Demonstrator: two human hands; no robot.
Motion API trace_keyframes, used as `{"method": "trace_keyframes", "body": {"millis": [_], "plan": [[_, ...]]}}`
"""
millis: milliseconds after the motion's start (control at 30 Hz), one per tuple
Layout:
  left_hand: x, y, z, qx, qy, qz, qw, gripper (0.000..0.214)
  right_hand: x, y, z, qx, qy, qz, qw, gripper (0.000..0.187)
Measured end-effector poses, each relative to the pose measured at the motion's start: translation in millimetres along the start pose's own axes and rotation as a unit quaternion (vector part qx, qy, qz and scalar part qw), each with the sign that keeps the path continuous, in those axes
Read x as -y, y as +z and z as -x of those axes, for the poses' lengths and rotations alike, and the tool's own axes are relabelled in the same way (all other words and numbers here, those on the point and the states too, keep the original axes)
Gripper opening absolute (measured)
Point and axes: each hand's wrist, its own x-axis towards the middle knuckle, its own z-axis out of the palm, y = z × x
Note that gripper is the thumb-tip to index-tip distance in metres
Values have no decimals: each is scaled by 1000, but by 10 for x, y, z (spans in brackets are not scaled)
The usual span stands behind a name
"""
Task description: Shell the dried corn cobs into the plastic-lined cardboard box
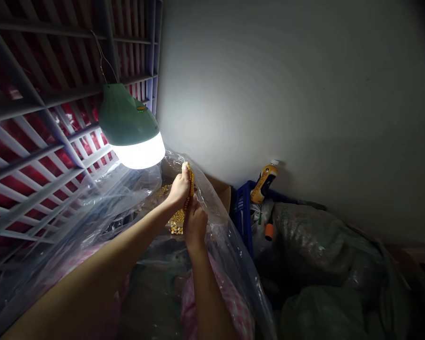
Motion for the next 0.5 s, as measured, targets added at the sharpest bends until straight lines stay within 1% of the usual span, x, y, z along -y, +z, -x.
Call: {"method": "trace_keyframes", "body": {"millis": [167, 267, 400, 500], "plan": [[15, -28, -24, -19, -38, -4, 999, 48, 9, 10, -36, 20, 16, 99, 995, 63], [32, -37, -47, -31, -55, -3, 998, 48, 29, 2, -53, 38, 31, 152, 987, 66], [73, -60, -79, -46, -64, 2, 997, 49, 32, 30, -54, 48, 40, 181, 982, 68], [103, -105, -76, -38, -90, 10, 995, 50, -5, 64, -64, 26, 77, 173, 982, 73]]}}
